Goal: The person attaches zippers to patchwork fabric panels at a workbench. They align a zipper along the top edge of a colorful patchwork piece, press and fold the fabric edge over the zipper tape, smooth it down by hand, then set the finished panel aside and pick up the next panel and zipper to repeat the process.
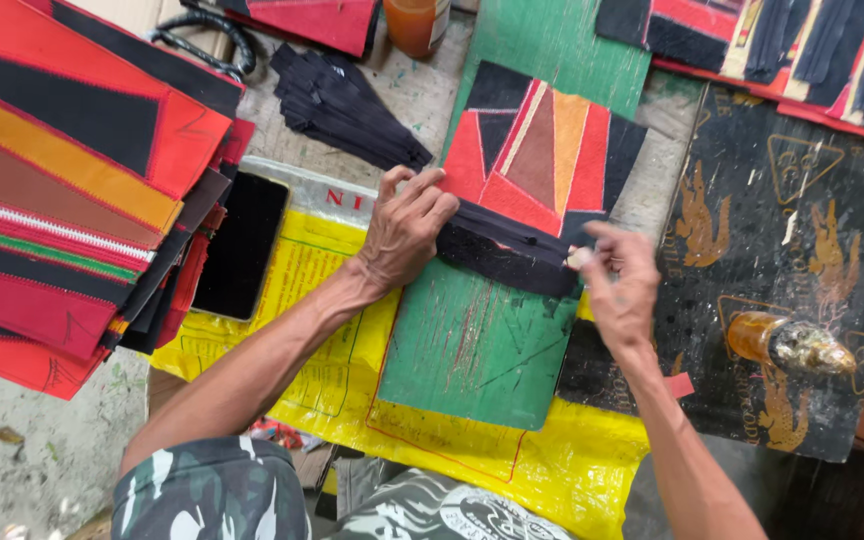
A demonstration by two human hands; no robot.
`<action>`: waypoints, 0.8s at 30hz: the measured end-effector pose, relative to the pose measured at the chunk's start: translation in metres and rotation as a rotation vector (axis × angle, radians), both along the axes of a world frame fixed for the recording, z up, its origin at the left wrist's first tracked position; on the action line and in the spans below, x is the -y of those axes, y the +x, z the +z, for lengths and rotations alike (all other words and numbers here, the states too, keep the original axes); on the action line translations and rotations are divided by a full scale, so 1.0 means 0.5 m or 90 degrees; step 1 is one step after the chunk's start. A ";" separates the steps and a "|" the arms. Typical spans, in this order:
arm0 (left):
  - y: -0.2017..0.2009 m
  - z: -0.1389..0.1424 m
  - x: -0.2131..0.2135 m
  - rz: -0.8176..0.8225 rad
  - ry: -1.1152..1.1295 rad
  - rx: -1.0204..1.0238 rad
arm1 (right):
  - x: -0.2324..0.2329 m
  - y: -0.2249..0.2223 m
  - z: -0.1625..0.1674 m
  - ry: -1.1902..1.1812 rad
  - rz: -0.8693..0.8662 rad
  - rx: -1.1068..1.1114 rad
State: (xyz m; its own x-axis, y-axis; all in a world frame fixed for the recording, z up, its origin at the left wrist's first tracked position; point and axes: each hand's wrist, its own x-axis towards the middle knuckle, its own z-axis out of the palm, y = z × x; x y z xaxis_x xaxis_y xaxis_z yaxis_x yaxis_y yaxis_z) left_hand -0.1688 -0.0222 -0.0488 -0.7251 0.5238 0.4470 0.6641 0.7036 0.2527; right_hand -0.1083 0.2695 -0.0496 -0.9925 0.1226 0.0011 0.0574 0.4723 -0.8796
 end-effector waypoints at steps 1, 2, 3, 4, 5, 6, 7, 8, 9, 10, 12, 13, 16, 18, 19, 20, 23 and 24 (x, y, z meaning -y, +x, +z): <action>0.004 0.006 -0.001 0.007 0.013 -0.002 | -0.006 -0.011 0.003 -0.121 -0.065 0.013; 0.009 0.012 -0.002 0.015 0.025 0.005 | -0.012 -0.017 0.006 -0.242 -0.130 0.035; 0.013 0.017 -0.003 0.020 0.045 0.018 | -0.016 -0.022 0.009 -0.248 -0.103 0.050; 0.017 0.023 -0.003 0.020 0.065 0.029 | -0.019 -0.028 0.012 -0.255 -0.080 0.063; 0.020 0.028 -0.004 0.021 0.085 0.039 | -0.020 -0.029 0.016 -0.261 -0.054 0.074; 0.023 0.032 -0.005 0.018 0.078 0.028 | -0.020 -0.028 0.019 -0.164 -0.038 0.045; 0.026 0.036 -0.005 0.016 0.071 0.018 | -0.017 -0.024 0.021 -0.067 -0.021 0.016; 0.029 0.040 -0.006 0.016 0.063 0.009 | -0.015 -0.018 0.024 0.030 -0.004 -0.010; 0.030 0.043 -0.007 0.019 0.065 0.008 | -0.011 -0.016 0.027 -0.016 -0.014 -0.020; 0.031 0.046 -0.009 0.021 0.067 0.009 | -0.007 -0.011 0.029 -0.063 -0.024 -0.027; 0.035 0.057 -0.011 0.037 0.086 0.023 | -0.001 0.001 0.035 -0.207 -0.027 0.012; 0.037 0.065 -0.013 0.049 0.103 0.034 | -0.001 0.009 0.039 -0.303 -0.020 0.056; 0.051 0.091 -0.001 0.066 0.131 0.064 | 0.017 0.033 0.064 -0.427 0.026 0.150; 0.072 0.121 0.025 0.074 0.200 0.179 | 0.037 0.041 0.089 -0.508 0.042 0.177; 0.085 0.136 0.037 0.068 0.267 0.285 | 0.042 0.045 0.108 -0.577 0.027 0.178; 0.099 0.151 0.047 0.054 0.334 0.396 | 0.046 0.049 0.129 -0.645 0.004 0.180; 0.144 0.190 0.071 -0.007 0.231 0.252 | 0.045 0.052 0.202 -0.701 0.006 0.179; 0.153 0.199 0.071 -0.012 0.263 0.224 | 0.040 0.054 0.228 -0.748 0.016 0.182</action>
State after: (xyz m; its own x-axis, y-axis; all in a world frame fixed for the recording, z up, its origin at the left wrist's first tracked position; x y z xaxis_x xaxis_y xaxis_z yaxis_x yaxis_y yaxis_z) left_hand -0.0923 -0.0578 0.0508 -0.8601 0.3703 0.3508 0.5014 0.4873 0.7150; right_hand -0.0811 0.2494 0.0644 -0.9409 -0.1175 -0.3177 0.3218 -0.6027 -0.7302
